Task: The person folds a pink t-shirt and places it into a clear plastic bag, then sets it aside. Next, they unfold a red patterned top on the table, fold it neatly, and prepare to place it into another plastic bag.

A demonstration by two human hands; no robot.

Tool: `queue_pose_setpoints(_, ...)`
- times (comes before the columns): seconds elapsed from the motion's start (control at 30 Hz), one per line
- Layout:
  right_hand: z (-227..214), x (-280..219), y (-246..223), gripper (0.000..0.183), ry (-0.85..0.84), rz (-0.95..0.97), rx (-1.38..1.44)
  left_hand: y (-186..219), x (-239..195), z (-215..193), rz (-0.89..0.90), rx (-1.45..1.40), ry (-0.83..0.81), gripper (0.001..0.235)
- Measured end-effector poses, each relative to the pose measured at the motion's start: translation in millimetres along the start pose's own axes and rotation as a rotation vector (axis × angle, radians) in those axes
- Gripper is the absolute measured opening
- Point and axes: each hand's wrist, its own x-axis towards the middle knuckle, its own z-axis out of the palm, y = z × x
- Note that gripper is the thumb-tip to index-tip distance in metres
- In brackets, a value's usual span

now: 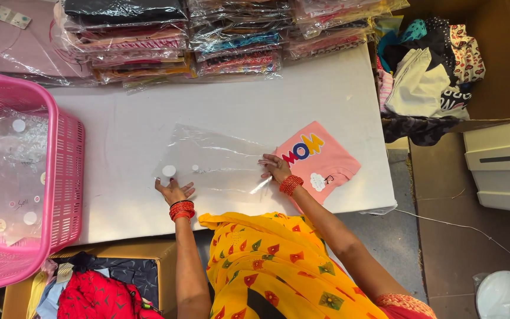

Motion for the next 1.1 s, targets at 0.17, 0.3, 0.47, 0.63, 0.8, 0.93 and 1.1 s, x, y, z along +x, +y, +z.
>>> queue_pose_setpoints(0.17,40,-7,-14,0.053,0.084,0.086,-0.135,23,-51,30,0.554,0.463,0.363,0.077)
queue_pose_setpoints(0.3,59,2,-6,0.062,-0.009,0.084,-0.146,29,-103,83,0.935,0.779,-0.139,0.045)
queue_pose_setpoints(0.47,64,0,-7,0.062,-0.064,0.027,-0.205,-6,-92,128,0.873,1.184,-0.304,0.036)
queue_pose_setpoints(0.63,54,-2,-12,0.058,-0.101,0.003,-0.158,-28,-66,134,0.765,1.536,-0.329,0.034)
queue_pose_setpoints(0.8,42,0,-4,0.051,-0.045,-0.062,-0.283,-29,-56,137,0.853,1.546,-0.240,0.024)
queue_pose_setpoints(0.93,55,-44,-54,0.053,0.037,-0.160,-0.730,-25,-55,141,0.916,1.524,-0.190,0.037)
queue_pose_setpoints(1.1,1,-86,-116,0.050,0.430,-0.533,-1.299,-32,-63,153,0.930,1.498,-0.292,0.052)
